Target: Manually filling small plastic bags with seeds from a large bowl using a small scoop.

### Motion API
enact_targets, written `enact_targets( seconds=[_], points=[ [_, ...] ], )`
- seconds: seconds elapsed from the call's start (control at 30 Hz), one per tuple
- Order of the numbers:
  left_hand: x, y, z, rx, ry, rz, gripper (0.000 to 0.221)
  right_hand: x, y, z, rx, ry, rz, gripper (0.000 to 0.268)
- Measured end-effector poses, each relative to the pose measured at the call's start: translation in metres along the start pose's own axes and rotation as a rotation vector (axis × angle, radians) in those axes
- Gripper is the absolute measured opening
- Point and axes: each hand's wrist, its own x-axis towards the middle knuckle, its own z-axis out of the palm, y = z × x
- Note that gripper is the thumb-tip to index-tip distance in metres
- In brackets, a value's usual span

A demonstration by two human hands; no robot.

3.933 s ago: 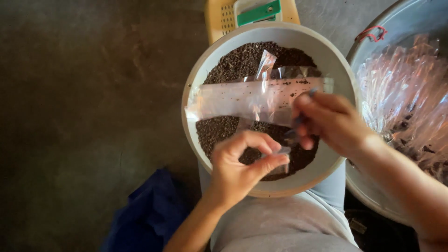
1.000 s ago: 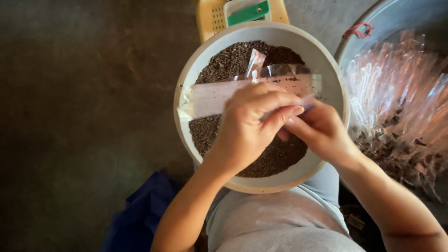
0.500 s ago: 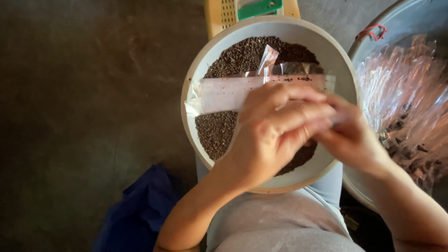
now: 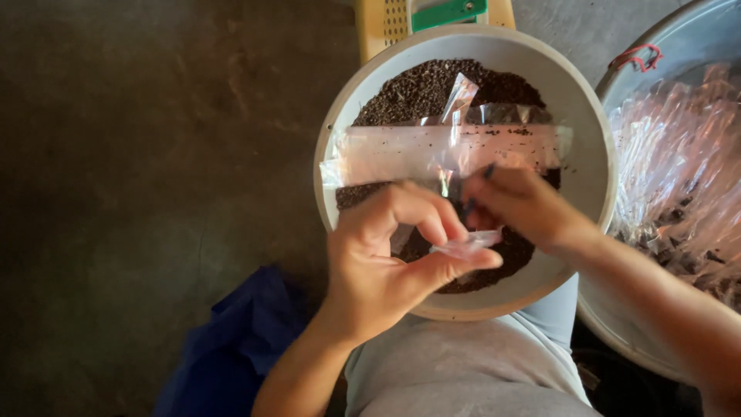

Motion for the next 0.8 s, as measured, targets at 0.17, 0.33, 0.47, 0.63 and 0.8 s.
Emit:
enact_targets(
  seconds=[0.17, 0.33, 0.47, 0.63, 0.8],
  points=[
    [-0.027, -0.054, 0.017, 0.110, -0.013, -0.182, 0.023, -0.062, -0.052, -0.047, 0.855, 0.164, -0.110, 0.025],
    [-0.015, -0.052, 0.039, 0.117, -0.009, -0.144, 0.032, -0.089, -0.092, -0.067, -0.003, 0.183, -0.623, 0.025],
    [-0.002, -0.050, 0.036, 0.134, -0.079, 0.040, 0.032, -0.102, -0.090, -0.079, 0.011, 0.262, -0.750, 0.041],
    [0.029, -0.011, 0.024, 0.204, -0.087, 0.061, 0.029, -0.086, -0.076, -0.065, -0.074, 0.316, -0.675, 0.030],
    [0.023, -0.053, 0.032, 0.071, -0.363, -0.186, 0.063, -0.069, -0.040, -0.074, 0.119, 0.337, -0.112, 0.010]
  ],
)
